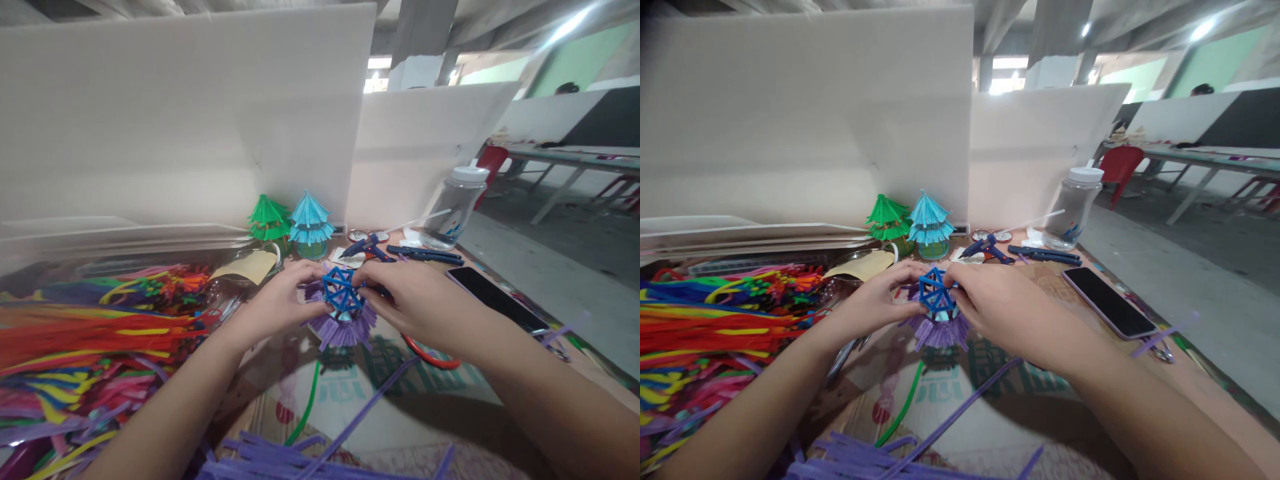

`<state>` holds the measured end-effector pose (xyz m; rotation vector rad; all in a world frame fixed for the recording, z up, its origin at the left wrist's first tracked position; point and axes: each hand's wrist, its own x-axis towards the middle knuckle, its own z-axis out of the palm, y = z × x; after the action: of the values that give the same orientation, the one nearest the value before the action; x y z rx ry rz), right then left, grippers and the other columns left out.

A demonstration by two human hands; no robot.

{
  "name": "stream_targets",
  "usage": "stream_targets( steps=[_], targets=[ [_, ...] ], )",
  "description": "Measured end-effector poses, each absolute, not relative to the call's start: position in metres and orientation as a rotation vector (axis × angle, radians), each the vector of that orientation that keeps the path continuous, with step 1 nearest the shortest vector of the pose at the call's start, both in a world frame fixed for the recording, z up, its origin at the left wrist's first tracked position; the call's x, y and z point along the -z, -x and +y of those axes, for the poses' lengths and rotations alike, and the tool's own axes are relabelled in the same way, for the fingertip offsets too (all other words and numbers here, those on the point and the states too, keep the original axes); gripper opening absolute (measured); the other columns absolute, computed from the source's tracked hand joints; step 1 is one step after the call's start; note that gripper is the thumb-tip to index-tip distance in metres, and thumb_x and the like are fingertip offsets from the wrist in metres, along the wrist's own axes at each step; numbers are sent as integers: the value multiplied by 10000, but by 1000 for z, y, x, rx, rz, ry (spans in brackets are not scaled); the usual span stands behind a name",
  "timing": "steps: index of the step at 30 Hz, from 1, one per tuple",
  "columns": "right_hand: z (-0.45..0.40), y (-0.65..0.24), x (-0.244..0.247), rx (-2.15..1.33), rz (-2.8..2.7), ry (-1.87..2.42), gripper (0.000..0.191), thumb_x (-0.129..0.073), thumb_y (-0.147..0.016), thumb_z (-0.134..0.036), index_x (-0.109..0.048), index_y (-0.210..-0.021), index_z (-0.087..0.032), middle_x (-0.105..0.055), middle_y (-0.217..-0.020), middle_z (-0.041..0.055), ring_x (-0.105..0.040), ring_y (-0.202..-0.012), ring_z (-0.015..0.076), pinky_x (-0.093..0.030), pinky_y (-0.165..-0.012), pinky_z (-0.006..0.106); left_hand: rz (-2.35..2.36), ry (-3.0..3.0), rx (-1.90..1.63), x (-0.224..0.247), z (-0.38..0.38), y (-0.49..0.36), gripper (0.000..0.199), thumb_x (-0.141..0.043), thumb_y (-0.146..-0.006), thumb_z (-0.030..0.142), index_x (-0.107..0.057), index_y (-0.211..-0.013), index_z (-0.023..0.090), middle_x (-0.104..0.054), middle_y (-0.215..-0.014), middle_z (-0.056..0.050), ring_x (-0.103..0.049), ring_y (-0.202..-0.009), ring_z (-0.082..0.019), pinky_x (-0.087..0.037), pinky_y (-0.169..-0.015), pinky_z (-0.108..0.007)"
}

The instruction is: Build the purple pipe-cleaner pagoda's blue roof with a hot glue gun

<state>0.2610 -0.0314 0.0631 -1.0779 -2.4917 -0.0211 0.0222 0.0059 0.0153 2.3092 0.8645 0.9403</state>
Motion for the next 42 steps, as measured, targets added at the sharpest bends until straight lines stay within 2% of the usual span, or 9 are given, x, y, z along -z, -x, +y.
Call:
stream_targets(
  steps=[11, 16, 22, 26, 31, 35, 37, 40, 42],
  targets=[
    [-34, -260, -62, -61, -2509, 1151, 127, -476, -974, -224, -590, -920, -219, -667, -750, -8, -577, -639, 139, -295, -572, 255, 861, -2281, -939, -15, 5, -23, 304, -769, -800, 227, -691, -1095, 220, -665, -1246, -74, -584, -1211, -223, -430, -1074, -385],
    [-35, -267, -68, -57, -2455, 1286, 150, -483, -992, -348, -553, -1050, -229, -680, -806, 5, -599, -655, 151, -319, -565, 254, 876, -2246, -932, -16, 5, -21, 325, -776, -793, 223, -697, -1108, 222, -662, -1265, -74, -574, -1223, -229, -432, -1075, -391],
    [-28, -275, -71, -57, -2482, 1345, 244, -533, -968, -454, -567, -1054, -229, -689, -816, 16, -614, -679, 163, -341, -556, 251, 941, -2157, -914, -10, 13, -16, 312, -763, -781, 202, -697, -1085, 193, -675, -1214, -86, -614, -1143, -226, -469, -1033, -404],
    [-27, -273, -68, -87, -2515, 1312, 231, -559, -961, -418, -587, -1098, -234, -709, -830, 13, -628, -693, 162, -345, -559, 246, 910, -2031, -887, -5, 20, -14, 359, -761, -775, 234, -682, -1123, 194, -661, -1247, -99, -640, -1125, -233, -506, -1009, -423],
    [-27, -269, -65, -24, -2486, 1314, 177, -555, -957, -306, -636, -1105, -250, -700, -784, -3, -579, -604, 137, -306, -542, 237, 947, -1946, -837, -2, 23, -10, 396, -760, -776, 277, -654, -1151, 208, -656, -1248, -93, -635, -1157, -254, -487, -1050, -460],
    [-26, -265, -64, -20, -2494, 1252, 183, -511, -969, -249, -674, -1052, -244, -699, -767, -4, -566, -604, 130, -309, -562, 233, 998, -1957, -780, -7, 19, -2, 650, -785, -761, 306, -490, -1335, 227, -588, -1350, -119, -617, -1200, -260, -513, -1017, -450],
    [-25, -264, -63, -25, -2489, 1241, 197, -506, -966, -226, -685, -1048, -236, -695, -749, -3, -563, -601, 128, -309, -564, 231, 1083, -2112, -845, -14, 14, 0, 730, -817, -737, 342, -456, -1362, 234, -539, -1396, -126, -549, -1286, -280, -471, -1067, -467],
    [-25, -264, -62, -31, -2484, 1251, 213, -507, -966, -217, -696, -1061, -232, -702, -745, -1, -565, -593, 128, -310, -564, 234, 1137, -2420, -970, -23, 7, -3, 658, -816, -751, 403, -514, -1316, 250, -520, -1379, -112, -473, -1346, -294, -388, -1138, -487],
    [-25, -264, -62, -28, -2490, 1238, 217, -509, -965, -215, -703, -1061, -231, -719, -780, 7, -593, -625, 135, -323, -576, 235, 1124, -2542, -977, -26, 2, -7, 583, -799, -772, 421, -560, -1279, 260, -510, -1372, -113, -460, -1349, -303, -381, -1139, -490]
  ],
)
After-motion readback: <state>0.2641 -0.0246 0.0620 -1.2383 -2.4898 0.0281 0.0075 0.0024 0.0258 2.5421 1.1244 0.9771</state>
